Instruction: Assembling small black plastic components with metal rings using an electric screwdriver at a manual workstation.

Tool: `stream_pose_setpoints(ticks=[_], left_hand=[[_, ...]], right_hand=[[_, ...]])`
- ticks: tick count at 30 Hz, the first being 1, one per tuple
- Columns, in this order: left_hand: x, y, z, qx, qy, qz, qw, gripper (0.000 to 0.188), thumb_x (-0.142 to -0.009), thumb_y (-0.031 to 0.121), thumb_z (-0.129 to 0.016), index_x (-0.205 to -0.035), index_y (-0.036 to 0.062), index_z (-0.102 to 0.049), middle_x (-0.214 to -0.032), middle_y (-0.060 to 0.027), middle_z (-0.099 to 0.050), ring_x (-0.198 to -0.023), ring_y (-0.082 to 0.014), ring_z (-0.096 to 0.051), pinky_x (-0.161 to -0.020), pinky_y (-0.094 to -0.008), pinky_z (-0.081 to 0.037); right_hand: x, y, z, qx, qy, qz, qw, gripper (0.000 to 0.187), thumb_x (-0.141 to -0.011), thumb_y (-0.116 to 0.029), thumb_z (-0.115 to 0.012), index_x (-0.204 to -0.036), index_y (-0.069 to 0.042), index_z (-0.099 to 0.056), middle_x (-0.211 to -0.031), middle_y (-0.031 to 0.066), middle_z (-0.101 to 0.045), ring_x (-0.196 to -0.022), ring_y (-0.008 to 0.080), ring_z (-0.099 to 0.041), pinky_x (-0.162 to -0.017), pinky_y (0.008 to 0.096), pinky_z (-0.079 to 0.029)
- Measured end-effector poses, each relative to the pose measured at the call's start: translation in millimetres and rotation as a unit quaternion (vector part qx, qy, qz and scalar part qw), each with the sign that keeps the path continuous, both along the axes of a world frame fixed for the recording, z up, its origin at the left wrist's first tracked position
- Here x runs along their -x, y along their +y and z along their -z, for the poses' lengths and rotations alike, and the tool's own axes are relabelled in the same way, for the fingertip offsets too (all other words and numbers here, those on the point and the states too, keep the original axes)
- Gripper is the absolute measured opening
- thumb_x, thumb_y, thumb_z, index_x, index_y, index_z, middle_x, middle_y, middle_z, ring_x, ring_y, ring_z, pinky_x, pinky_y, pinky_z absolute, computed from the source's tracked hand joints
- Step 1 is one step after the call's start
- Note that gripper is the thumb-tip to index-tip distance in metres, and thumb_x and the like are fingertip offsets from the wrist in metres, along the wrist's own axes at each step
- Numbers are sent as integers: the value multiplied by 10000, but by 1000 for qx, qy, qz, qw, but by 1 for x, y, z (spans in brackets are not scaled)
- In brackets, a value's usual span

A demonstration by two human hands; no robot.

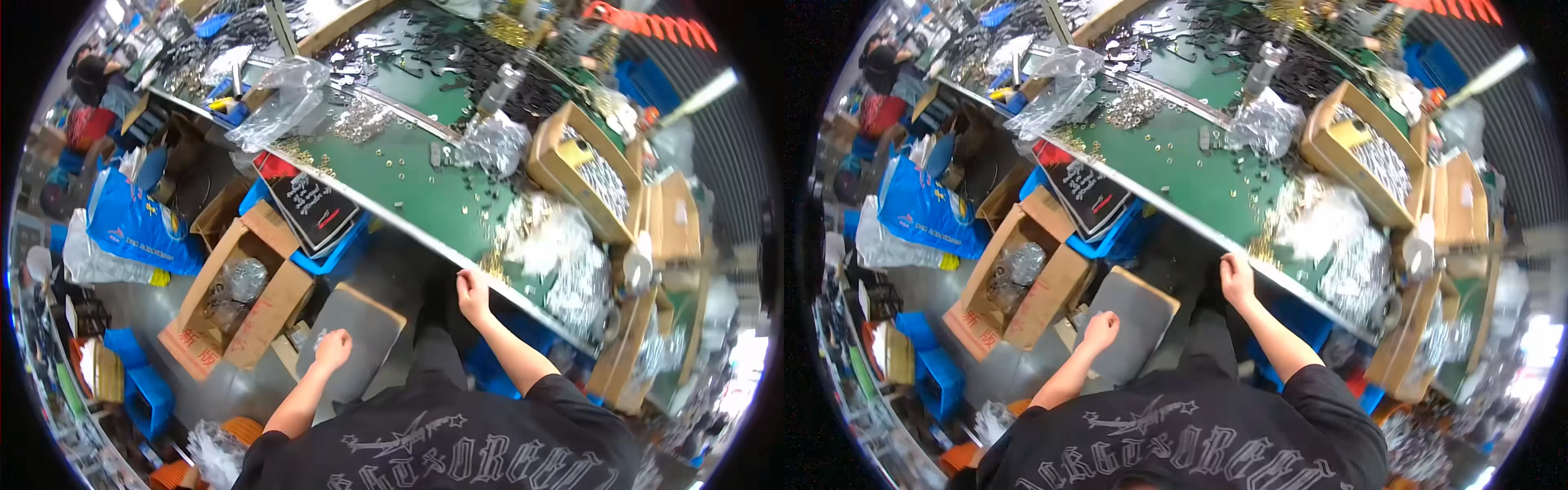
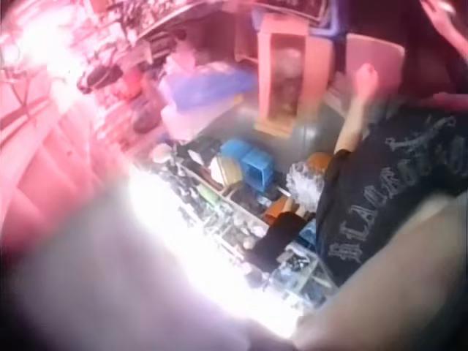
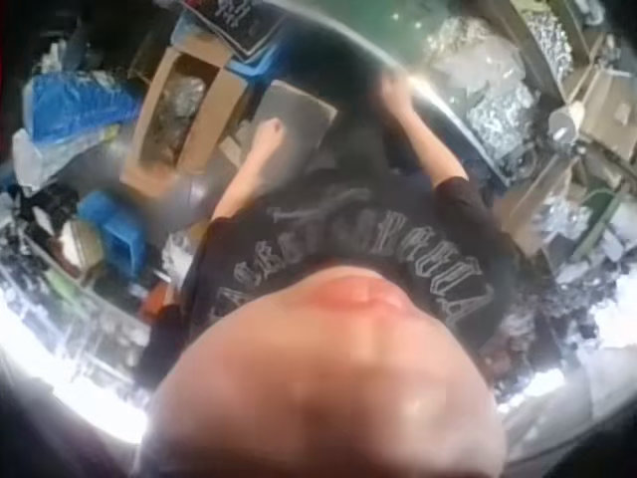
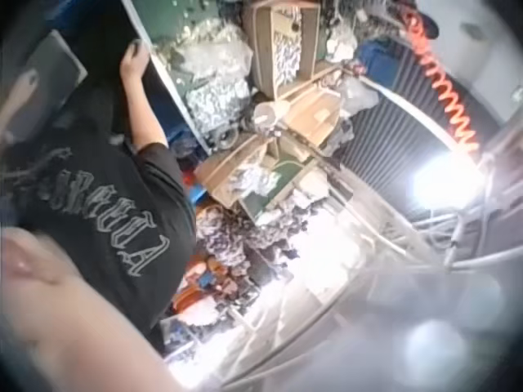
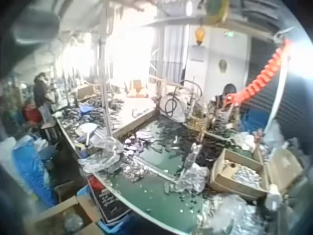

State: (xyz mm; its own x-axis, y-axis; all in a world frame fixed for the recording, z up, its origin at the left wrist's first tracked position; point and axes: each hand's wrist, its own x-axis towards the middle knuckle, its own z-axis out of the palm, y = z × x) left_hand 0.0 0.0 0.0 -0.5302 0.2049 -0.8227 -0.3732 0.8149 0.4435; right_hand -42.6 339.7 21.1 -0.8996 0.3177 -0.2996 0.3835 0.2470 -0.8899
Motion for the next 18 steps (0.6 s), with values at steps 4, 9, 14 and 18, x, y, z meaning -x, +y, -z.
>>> stream_pose_setpoints(ticks=[4,9,14,18], left_hand=[[71,55,86,124,104,83,983,277,-724,199,-498,-945,56,-583,-1112,-116,-534,-1071,-239,-470,-915,-371,-352],[98,91,175,161,228,254,926,298,-736,199,-455,-967,84,-604,-1035,-72,-582,-1000,-231,-521,-928,-377,-334],[150,76,236,226,-139,365,892,358,-784,218,-421,-1097,112,-559,-1184,-79,-505,-1100,-242,-463,-953,-433,-286],[204,102,233,274,0,461,844,350,-796,203,-411,-1093,98,-563,-1132,-104,-540,-1076,-278,-490,-932,-428,-323]], right_hand=[[138,27,-5,-193,214,-211,934,156,-727,-63,-562,-872,-19,-527,-850,140,-548,-805,295,-527,-724,382,-431],[199,31,22,-332,174,-271,887,207,-716,-123,-552,-909,-55,-521,-969,118,-487,-916,304,-459,-786,407,-347],[212,26,34,-371,177,-319,854,226,-685,-146,-574,-900,-96,-525,-973,87,-461,-923,266,-433,-782,388,-314],[225,35,43,-405,172,-310,843,239,-655,-149,-591,-882,-118,-522,-935,68,-452,-875,247,-430,-745,377,-311]])
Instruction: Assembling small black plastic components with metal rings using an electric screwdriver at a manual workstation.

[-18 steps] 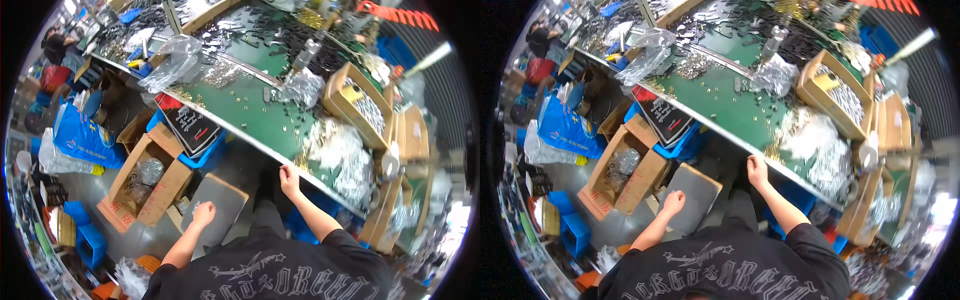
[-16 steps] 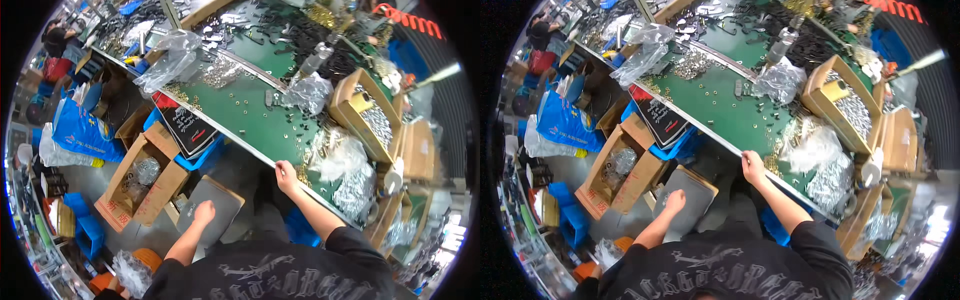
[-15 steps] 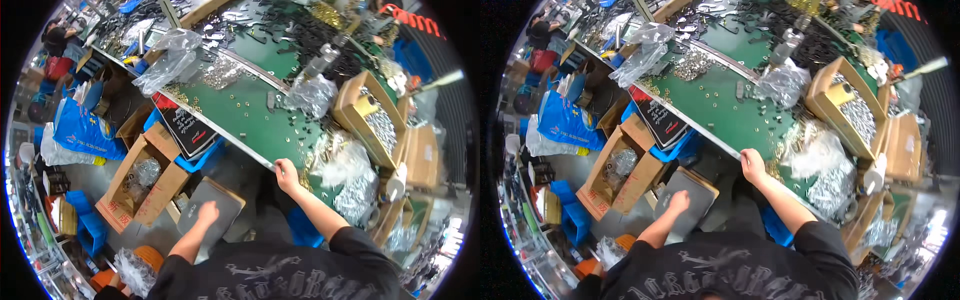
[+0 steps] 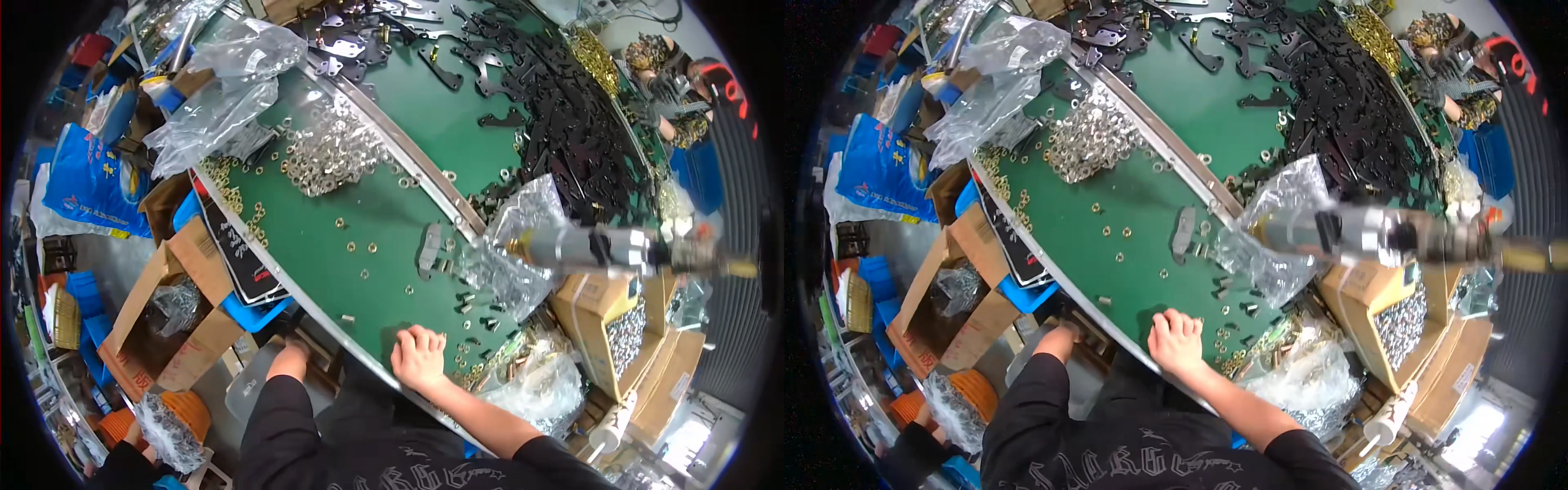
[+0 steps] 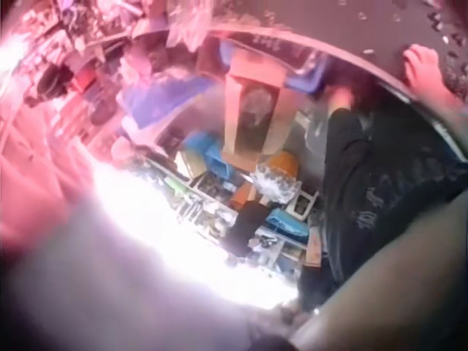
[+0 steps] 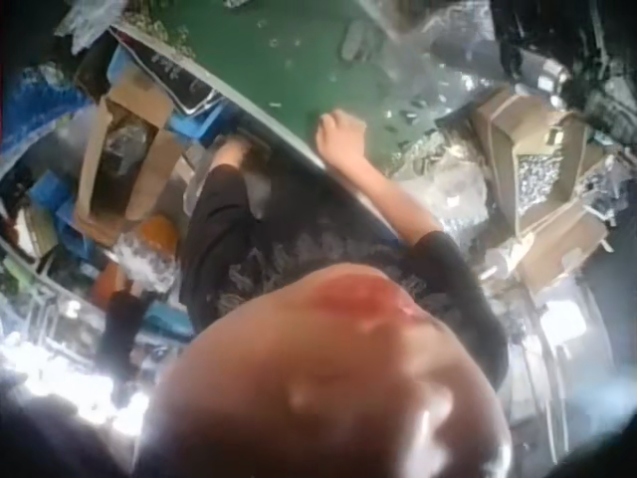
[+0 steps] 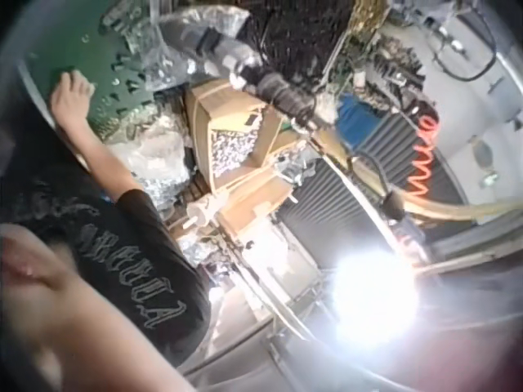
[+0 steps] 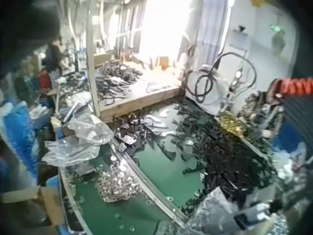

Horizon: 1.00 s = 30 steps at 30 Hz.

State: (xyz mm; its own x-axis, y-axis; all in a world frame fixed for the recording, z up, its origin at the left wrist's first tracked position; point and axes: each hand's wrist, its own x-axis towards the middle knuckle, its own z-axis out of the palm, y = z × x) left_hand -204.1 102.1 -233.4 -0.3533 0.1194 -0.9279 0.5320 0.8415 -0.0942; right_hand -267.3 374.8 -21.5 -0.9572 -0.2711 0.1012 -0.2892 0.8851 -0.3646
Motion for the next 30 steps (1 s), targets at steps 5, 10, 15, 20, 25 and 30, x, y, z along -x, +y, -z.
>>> stream_pose_setpoints(ticks=[5,10,15,20,25,30], left_hand=[[66,19,32,-97,20,-84,992,345,-799,199,-406,-1085,94,-567,-1127,-105,-543,-1069,-285,-495,-917,-423,-339],[90,25,42,-196,-4,-137,971,340,-802,196,-402,-1078,90,-572,-1121,-107,-546,-1062,-292,-499,-903,-419,-356],[100,6,41,-269,-19,-177,947,337,-806,193,-397,-1070,86,-576,-1115,-109,-549,-1055,-299,-503,-888,-415,-372],[94,-26,30,-327,-6,-226,918,333,-809,189,-393,-1063,81,-580,-1110,-111,-552,-1048,-306,-508,-874,-411,-388],[59,-63,-41,-366,27,-302,880,331,-812,186,-388,-1055,77,-585,-1104,-113,-555,-1041,-312,-512,-859,-407,-405],[223,-40,-334,-301,-268,1,915,197,-710,148,-568,-853,29,-631,-913,-132,-612,-796,-295,-600,-641,-399,-483]], right_hand=[[-3,1,12,2,0,-15,1000,260,-610,-164,-607,-855,-156,-520,-884,35,-441,-826,214,-420,-700,359,-306],[-7,1,11,-30,-32,-41,998,244,-601,-203,-600,-828,-197,-511,-833,-9,-438,-811,178,-416,-689,345,-304],[-3,6,13,-29,-37,-43,998,227,-593,-226,-589,-801,-216,-496,-804,-25,-428,-794,160,-415,-677,331,-302],[-4,6,17,-8,-8,-37,999,233,-589,-216,-588,-803,-210,-497,-790,-18,-431,-768,162,-427,-656,328,-307],[-1,5,12,26,-37,-42,998,229,-583,-200,-595,-795,-194,-509,-779,-12,-436,-749,167,-440,-637,336,-316],[-2,-5,6,10,8,-21,1000,211,-578,-184,-599,-775,-175,-523,-777,5,-444,-745,190,-446,-626,349,-323]])
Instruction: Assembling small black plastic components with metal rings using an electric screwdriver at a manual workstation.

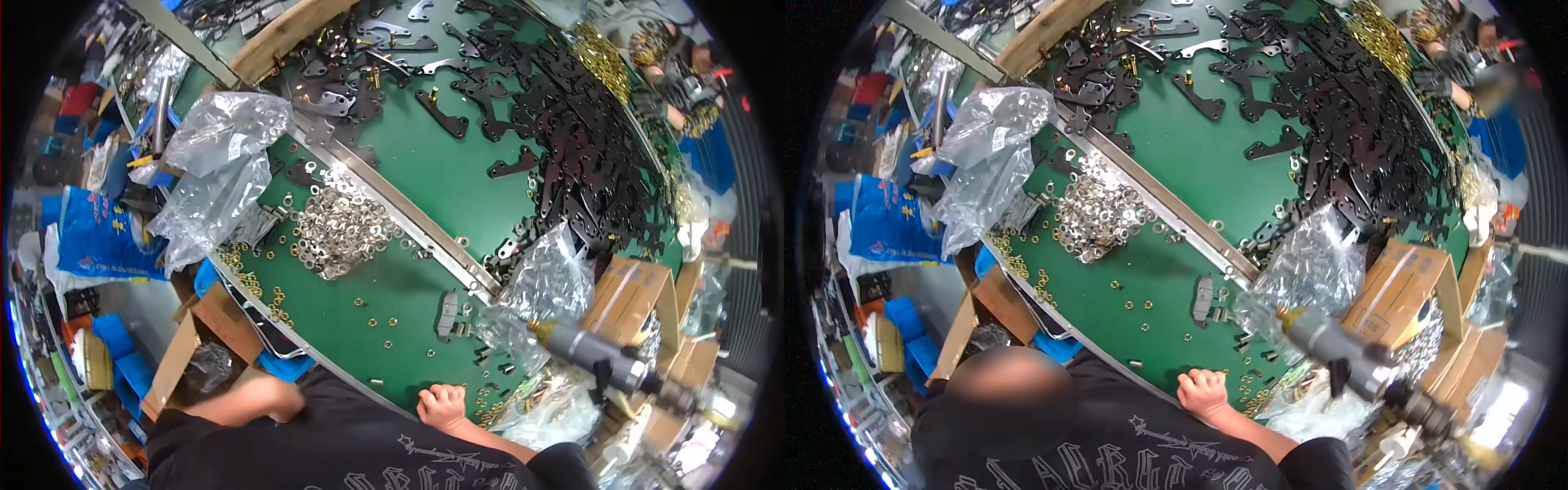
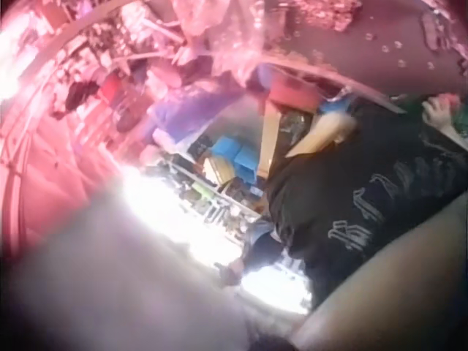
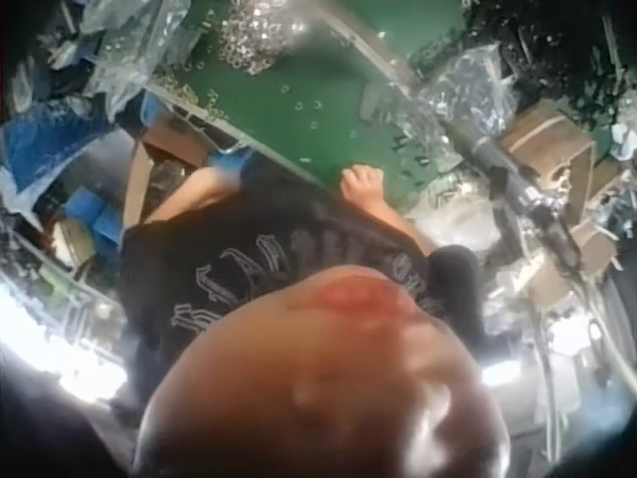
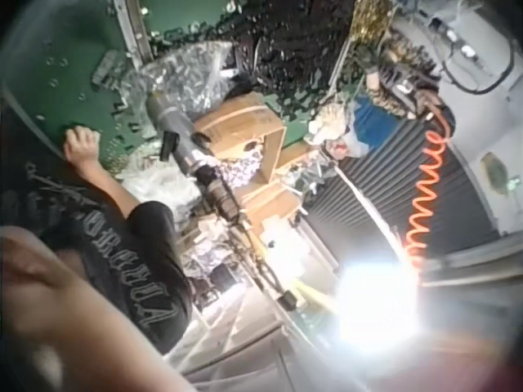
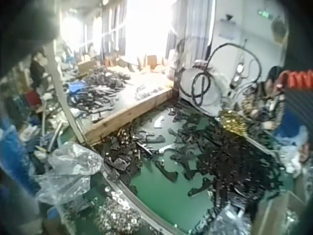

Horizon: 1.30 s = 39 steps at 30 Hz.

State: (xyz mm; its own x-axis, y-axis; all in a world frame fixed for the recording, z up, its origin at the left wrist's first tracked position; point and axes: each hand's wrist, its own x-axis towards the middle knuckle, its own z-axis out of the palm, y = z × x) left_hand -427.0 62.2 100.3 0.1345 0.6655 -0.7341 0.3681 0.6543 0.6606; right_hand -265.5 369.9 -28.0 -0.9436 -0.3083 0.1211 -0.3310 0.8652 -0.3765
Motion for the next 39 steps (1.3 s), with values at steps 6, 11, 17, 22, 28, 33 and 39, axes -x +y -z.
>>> stream_pose_setpoints(ticks=[6,11,17,22,28,33,39], left_hand=[[215,168,-23,-359,622,-177,673,139,-724,140,-521,-793,21,-543,-770,-114,-553,-786,-302,-539,-675,-416,-423],[323,235,88,-226,575,-13,786,307,-728,189,-614,-949,-9,-535,-928,-177,-576,-909,-306,-559,-759,-407,-464],[309,240,142,-314,663,-63,677,209,-795,161,-495,-912,-11,-474,-939,-175,-538,-881,-318,-540,-743,-438,-453],[302,247,148,-381,608,-163,677,172,-803,173,-454,-899,37,-496,-825,-191,-570,-795,-353,-553,-728,-453,-443],[282,239,122,-431,504,-319,677,148,-760,171,-480,-836,55,-530,-771,-213,-579,-742,-368,-563,-676,-435,-444],[170,238,31,-474,450,-58,755,189,-645,22,-436,-798,19,-546,-571,-156,-510,-520,-305,-507,-491,-330,-404],[-17,164,35,-397,346,277,804,235,-565,105,-526,-797,73,-546,-618,-110,-500,-612,-304,-527,-553,-407,-436]], right_hand=[[-4,6,-14,-21,-42,40,998,200,-619,-166,-605,-806,-136,-542,-856,44,-481,-795,237,-460,-673,366,-350],[-6,-9,-6,-5,45,89,995,199,-580,-101,-617,-750,-101,-515,-783,63,-469,-729,255,-455,-653,372,-365],[-12,-9,-5,40,74,194,977,143,-612,-69,-609,-701,-78,-498,-698,59,-487,-676,260,-461,-643,345,-392],[-17,-15,-7,54,101,237,965,120,-625,-49,-599,-682,-64,-494,-680,69,-485,-672,271,-459,-635,343,-393],[-17,-8,-7,69,113,221,966,95,-643,-71,-591,-688,-58,-508,-676,77,-487,-662,275,-469,-629,352,-403],[-27,8,1,91,141,199,966,89,-652,-68,-598,-688,-62,-517,-670,82,-494,-658,277,-484,-613,350,-408],[-54,1,-24,178,295,325,881,84,-679,5,-555,-749,-42,-550,-699,88,-522,-632,246,-509,-566,318,-415]])
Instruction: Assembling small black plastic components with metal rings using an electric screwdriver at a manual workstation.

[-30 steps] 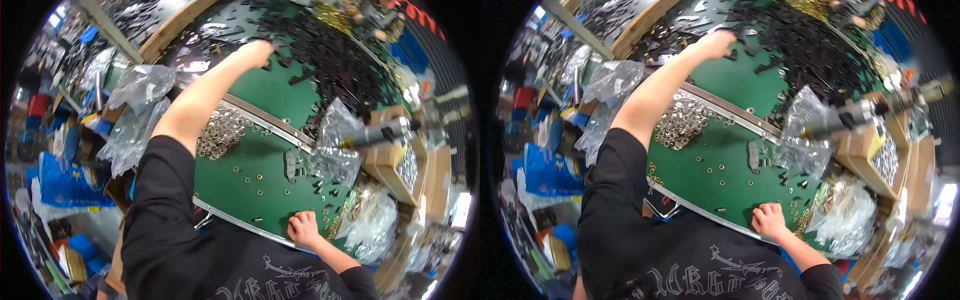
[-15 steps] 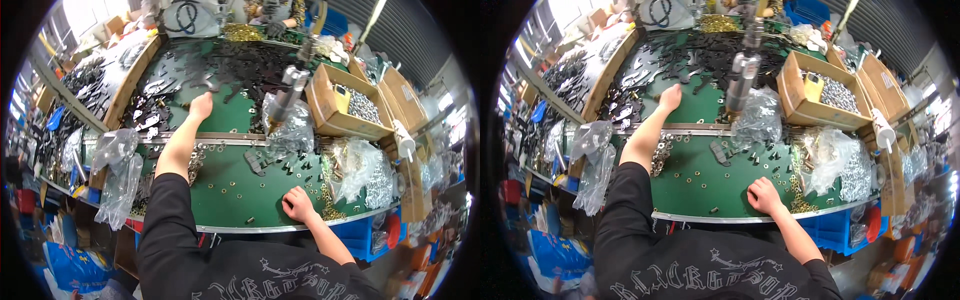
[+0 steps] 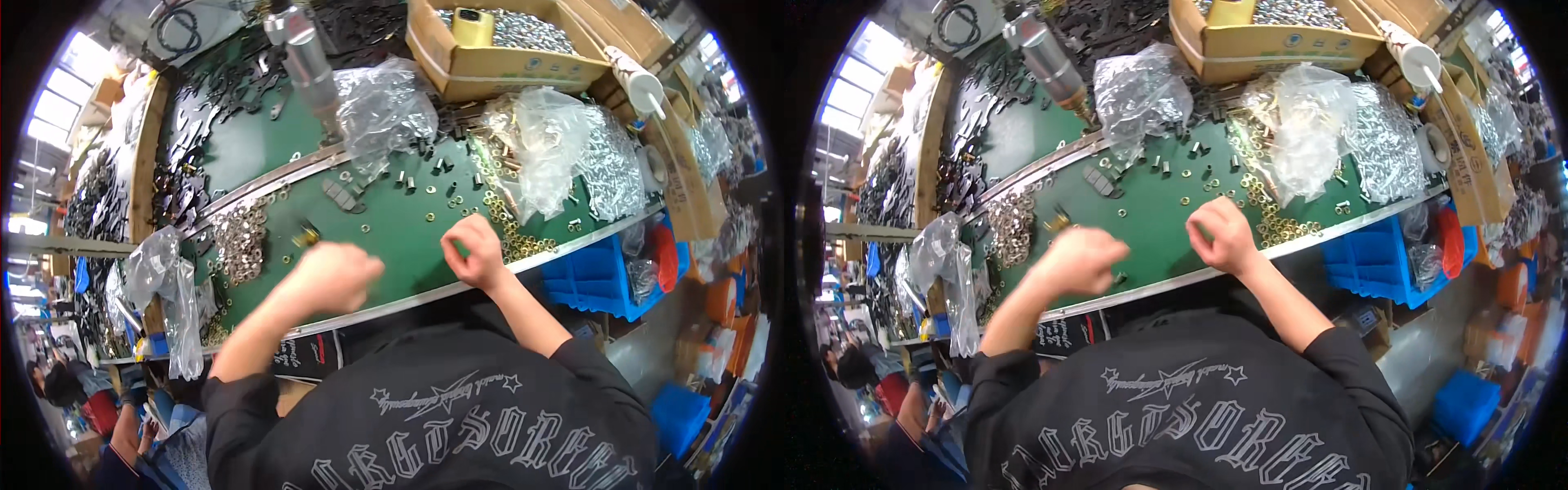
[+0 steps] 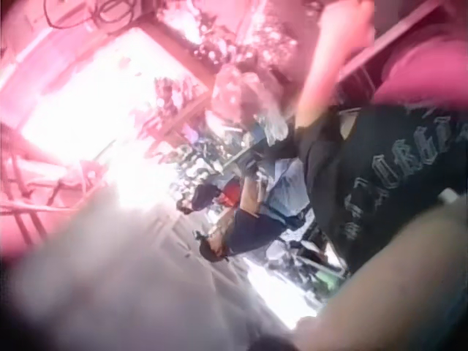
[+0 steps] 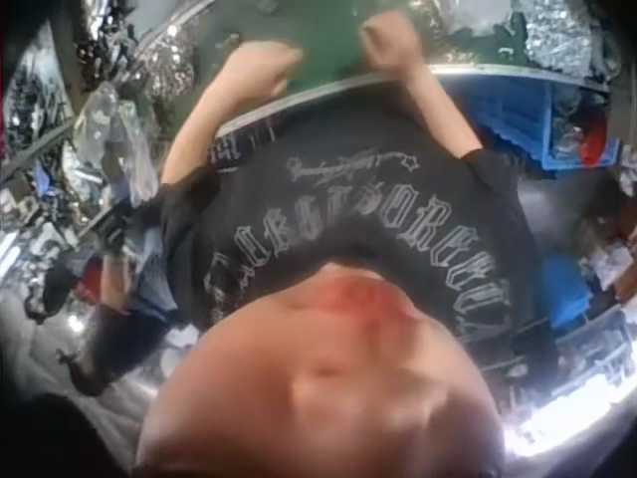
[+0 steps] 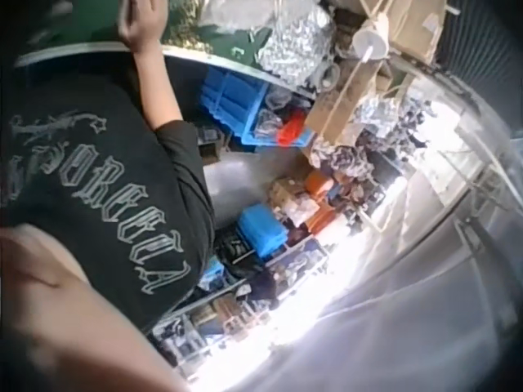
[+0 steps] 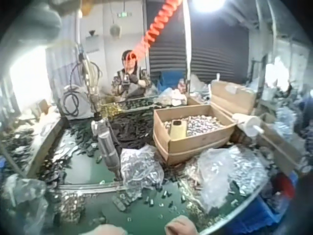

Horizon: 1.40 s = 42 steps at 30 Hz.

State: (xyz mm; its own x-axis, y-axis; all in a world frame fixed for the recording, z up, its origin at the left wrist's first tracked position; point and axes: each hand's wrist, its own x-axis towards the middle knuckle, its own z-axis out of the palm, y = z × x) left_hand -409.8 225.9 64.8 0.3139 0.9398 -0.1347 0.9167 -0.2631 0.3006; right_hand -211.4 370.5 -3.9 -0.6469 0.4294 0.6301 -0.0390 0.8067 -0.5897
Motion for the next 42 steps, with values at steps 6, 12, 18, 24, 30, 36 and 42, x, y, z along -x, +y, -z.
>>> stream_pose_setpoints(ticks=[6,12,18,24,30,36,42], left_hand=[[-59,22,68,-79,-33,36,996,284,-628,146,-546,-906,94,-524,-748,-92,-475,-743,-263,-494,-654,-359,-413],[-47,24,76,-109,-91,31,989,270,-698,161,-557,-957,92,-526,-867,-77,-471,-838,-233,-452,-729,-342,-378],[-18,22,58,-195,-157,16,968,166,-705,81,-571,-870,69,-555,-812,-71,-521,-740,-241,-492,-665,-342,-403],[-21,26,53,-303,-225,-188,907,92,-675,37,-587,-765,51,-572,-715,-68,-551,-643,-243,-512,-584,-335,-414],[-44,37,47,-289,-209,-183,916,75,-671,17,-585,-738,47,-570,-697,-67,-556,-619,-240,-511,-571,-328,-415],[-48,49,51,-257,-208,-150,932,88,-678,29,-587,-762,47,-567,-715,-69,-551,-639,-243,-510,-578,-328,-420],[-46,94,72,-218,-165,-210,939,161,-713,96,-586,-861,44,-549,-793,-108,-536,-792,-280,-508,-700,-360,-423]], right_hand=[[-25,46,9,63,-75,212,972,136,-735,16,-515,-864,10,-556,-783,136,-550,-664,252,-561,-583,305,-443],[-12,92,5,40,-222,159,961,168,-752,-43,-543,-918,-28,-562,-865,146,-545,-757,295,-556,-638,343,-447],[10,84,31,-30,-255,178,950,180,-747,-53,-549,-926,-34,-563,-862,149,-538,-799,313,-534,-682,368,-438],[27,66,27,-48,-190,99,975,196,-737,-22,-534,-932,-25,-557,-842,149,-544,-784,320,-536,-680,370,-436],[-12,112,7,25,-201,245,948,175,-735,0,-489,-892,-10,-564,-822,170,-547,-787,343,-522,-688,406,-426],[-60,143,6,-47,-222,268,936,149,-727,-6,-498,-850,-12,-583,-902,172,-573,-834,344,-532,-722,396,-438],[-33,104,5,-92,-226,190,951,232,-713,6,-522,-938,-21,-569,-848,156,-556,-786,345,-527,-703,393,-438]])
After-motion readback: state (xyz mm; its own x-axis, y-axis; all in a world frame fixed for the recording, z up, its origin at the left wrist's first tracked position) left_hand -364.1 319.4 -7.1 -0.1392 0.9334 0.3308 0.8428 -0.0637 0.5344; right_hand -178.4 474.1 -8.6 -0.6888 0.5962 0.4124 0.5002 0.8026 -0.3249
